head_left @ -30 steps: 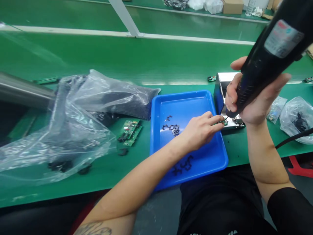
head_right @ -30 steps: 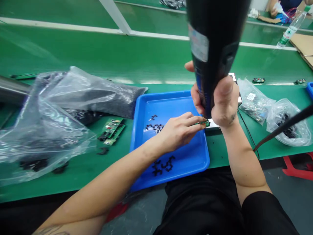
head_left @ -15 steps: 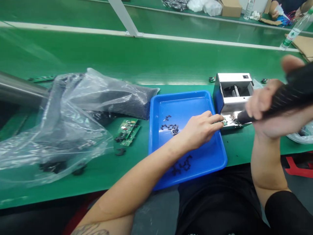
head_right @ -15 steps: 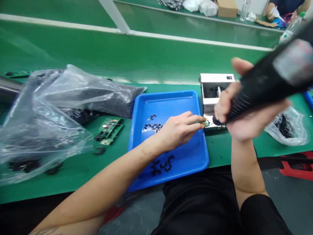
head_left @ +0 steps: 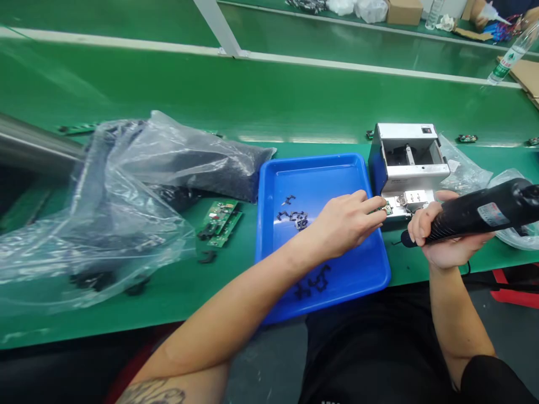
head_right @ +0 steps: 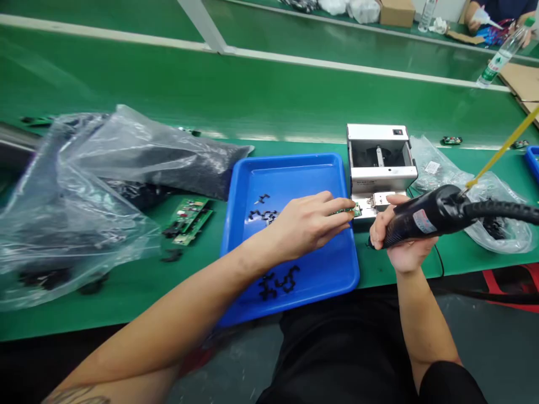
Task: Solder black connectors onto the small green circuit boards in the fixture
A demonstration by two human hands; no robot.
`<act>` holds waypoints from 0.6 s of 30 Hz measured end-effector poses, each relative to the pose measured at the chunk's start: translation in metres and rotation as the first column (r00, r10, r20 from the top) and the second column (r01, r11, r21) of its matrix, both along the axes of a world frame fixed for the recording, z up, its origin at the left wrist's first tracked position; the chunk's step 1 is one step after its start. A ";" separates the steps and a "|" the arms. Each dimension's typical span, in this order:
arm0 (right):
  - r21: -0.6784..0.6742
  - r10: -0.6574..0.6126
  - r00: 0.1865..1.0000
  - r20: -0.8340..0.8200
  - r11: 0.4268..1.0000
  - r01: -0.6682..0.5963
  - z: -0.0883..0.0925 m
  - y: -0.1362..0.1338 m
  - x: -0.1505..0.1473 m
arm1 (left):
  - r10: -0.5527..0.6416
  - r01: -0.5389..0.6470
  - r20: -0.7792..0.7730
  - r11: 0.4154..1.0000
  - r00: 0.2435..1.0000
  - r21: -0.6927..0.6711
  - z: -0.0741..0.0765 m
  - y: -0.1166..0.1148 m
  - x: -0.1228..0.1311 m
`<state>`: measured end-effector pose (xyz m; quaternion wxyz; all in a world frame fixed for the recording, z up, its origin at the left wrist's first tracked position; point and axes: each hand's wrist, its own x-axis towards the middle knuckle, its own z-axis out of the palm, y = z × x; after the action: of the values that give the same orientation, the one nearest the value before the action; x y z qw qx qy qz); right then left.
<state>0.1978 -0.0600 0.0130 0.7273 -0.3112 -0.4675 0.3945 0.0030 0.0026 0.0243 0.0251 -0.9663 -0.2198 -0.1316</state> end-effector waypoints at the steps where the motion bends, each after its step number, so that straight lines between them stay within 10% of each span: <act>1: 0.006 0.002 1.000 0.000 1.000 -0.002 0.003 0.000 0.002 | 0.003 -0.003 0.004 1.000 1.000 -0.007 0.000 0.000 0.000; 11: 0.068 -0.196 0.977 0.077 0.979 0.191 0.094 0.020 0.016 | -0.013 0.013 -0.028 1.000 1.000 -0.004 -0.001 0.003 -0.004; 18: 0.093 -0.135 0.988 0.076 0.987 0.128 0.075 0.044 0.005 | -0.015 0.015 -0.031 1.000 0.999 -0.008 0.000 0.003 -0.004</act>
<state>0.2033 -0.0163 0.0879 0.7447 -0.3252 -0.4923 0.3118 -0.0009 0.0056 0.0241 0.0237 -0.9700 -0.2126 -0.1157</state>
